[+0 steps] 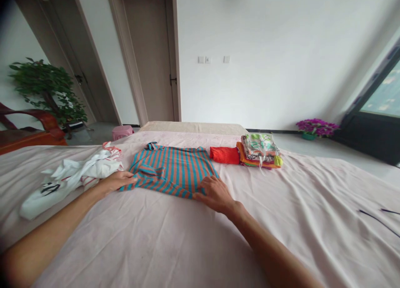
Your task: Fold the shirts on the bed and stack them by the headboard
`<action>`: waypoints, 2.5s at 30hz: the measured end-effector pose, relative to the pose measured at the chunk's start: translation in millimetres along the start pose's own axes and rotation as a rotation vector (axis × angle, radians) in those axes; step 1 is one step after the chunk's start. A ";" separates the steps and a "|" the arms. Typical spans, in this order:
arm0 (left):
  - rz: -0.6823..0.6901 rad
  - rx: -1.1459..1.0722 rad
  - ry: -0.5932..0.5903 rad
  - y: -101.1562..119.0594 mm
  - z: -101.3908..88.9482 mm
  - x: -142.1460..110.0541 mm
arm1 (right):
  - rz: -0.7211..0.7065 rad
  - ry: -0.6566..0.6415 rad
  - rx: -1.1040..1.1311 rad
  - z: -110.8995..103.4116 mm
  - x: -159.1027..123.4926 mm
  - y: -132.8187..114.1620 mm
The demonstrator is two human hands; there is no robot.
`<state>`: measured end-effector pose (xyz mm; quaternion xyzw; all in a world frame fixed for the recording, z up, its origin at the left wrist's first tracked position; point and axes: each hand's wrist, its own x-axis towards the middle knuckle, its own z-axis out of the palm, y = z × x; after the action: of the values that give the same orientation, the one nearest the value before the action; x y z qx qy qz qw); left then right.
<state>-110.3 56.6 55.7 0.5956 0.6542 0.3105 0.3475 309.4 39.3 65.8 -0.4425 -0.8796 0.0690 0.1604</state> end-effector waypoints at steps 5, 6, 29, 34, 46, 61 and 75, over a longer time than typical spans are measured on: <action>0.130 0.229 0.208 -12.2 11.1 -0.6 | 0.033 -0.040 -0.032 -2.9 -13.4 2.4; 0.172 0.235 0.264 -14.4 12.2 -2.2 | 0.052 -0.026 -0.028 -1.9 -15.8 6.0; 0.147 -0.041 0.223 -65.5 -15.6 -58.9 | 0.147 -0.072 0.065 5.5 52.2 62.8; 0.113 0.025 0.260 -53.3 -21.6 -59.4 | 0.250 -0.007 -0.081 5.9 52.4 62.7; 0.105 0.045 0.277 -50.4 -17.1 -55.3 | -0.048 0.043 -0.118 36.4 53.1 6.4; 0.274 0.163 0.313 -8.9 -6.5 -35.9 | -0.014 0.074 -0.145 38.7 46.0 4.1; 0.140 0.545 0.432 -32.7 -6.9 -40.9 | 0.036 0.029 -0.152 32.8 55.7 2.0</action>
<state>-132.4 12.8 36.3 0.6306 0.7289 0.2665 0.0073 268.6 85.8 46.8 -0.4701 -0.8718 -0.0015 0.1377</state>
